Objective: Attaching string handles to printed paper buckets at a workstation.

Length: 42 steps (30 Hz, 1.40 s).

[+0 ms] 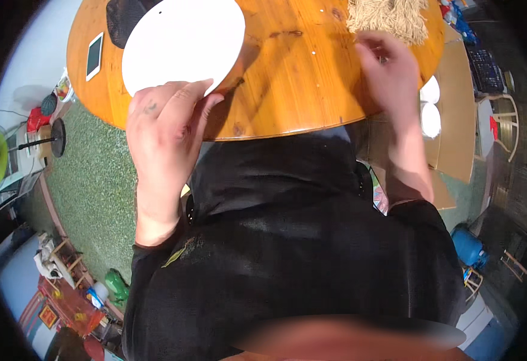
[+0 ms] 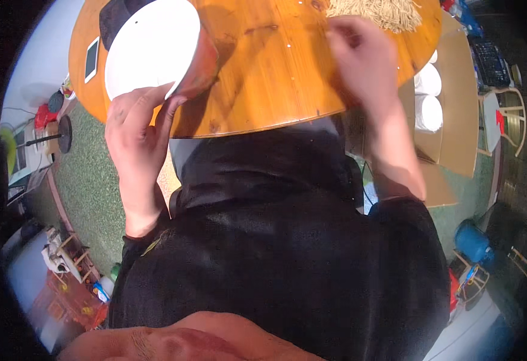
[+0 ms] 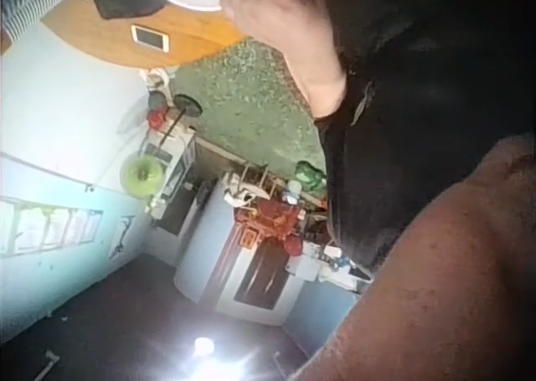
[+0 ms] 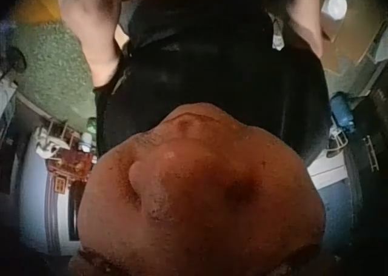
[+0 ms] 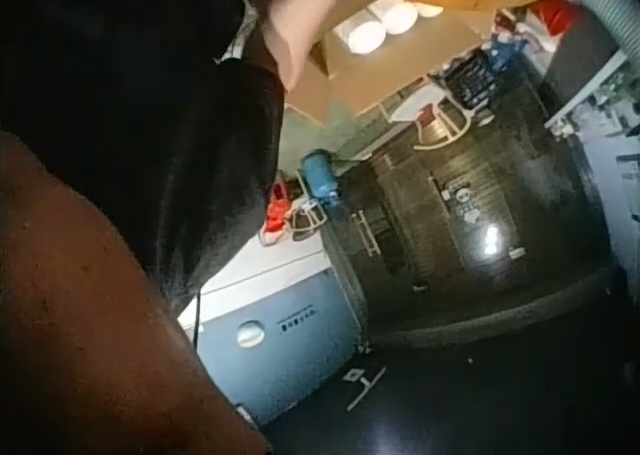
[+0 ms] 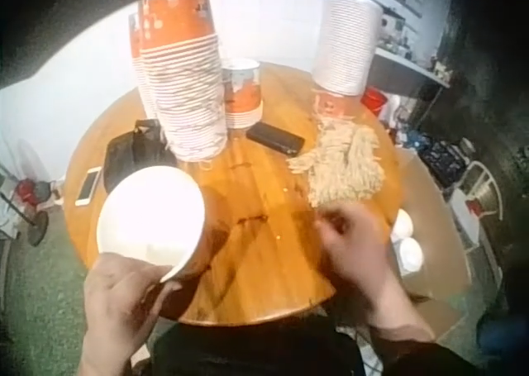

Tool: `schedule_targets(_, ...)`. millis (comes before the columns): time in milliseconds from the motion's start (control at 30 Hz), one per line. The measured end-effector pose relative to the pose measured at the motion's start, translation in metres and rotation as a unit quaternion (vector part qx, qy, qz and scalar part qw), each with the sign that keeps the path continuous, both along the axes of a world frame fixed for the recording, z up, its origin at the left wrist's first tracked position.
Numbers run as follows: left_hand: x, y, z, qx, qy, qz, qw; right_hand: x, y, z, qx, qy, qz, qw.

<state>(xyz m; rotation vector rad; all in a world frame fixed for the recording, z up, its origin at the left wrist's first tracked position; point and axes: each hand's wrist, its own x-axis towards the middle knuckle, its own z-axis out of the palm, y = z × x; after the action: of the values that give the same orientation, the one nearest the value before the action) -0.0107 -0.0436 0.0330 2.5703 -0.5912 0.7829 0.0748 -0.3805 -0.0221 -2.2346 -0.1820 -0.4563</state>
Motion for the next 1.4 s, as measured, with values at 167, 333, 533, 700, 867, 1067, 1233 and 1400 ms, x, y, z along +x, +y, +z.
schedule_targets(167, 0.008, -0.007, -0.001, 0.020, -0.018, 0.000, 1.000, 0.028, -0.060, 0.017, -0.241, 0.043, -0.105, 0.964)
schedule_targets(333, 0.007, -0.009, -0.003, 0.033, -0.023, -0.001, 0.999, 0.033, -0.062, 0.007, -0.264, 0.205, -0.097, 0.937)
schedule_targets(533, 0.002, -0.006, -0.002, 0.023, -0.075, -0.001, 0.997, 0.026, -0.064, 0.000, -0.247, 0.119, -0.120, 0.954)
schedule_targets(700, -0.022, 0.007, -0.009, -0.025, -0.131, -0.039, 0.990, 0.004, -0.044, 0.006, -0.137, 0.091, -0.140, 0.976)
schedule_targets(867, -0.025, 0.001, -0.012, -0.047, -0.144, -0.083, 0.985, -0.021, -0.026, 0.000, -0.062, 0.080, -0.123, 0.987)
schedule_targets(1067, -0.022, -0.022, -0.022, -0.046, -0.030, -0.208, 0.977, -0.063, 0.036, 0.001, 0.034, 0.031, 0.075, 0.996)
schedule_targets(1233, -0.016, -0.041, -0.035, -0.123, 0.071, -0.275, 0.951, -0.101, 0.076, 0.021, 0.240, 0.270, 0.223, 0.906)
schedule_targets(1400, -0.030, -0.029, -0.045, -0.139, 0.099, -0.269, 0.948, -0.098, 0.084, 0.032, 0.195, 0.330, 0.263, 0.885)
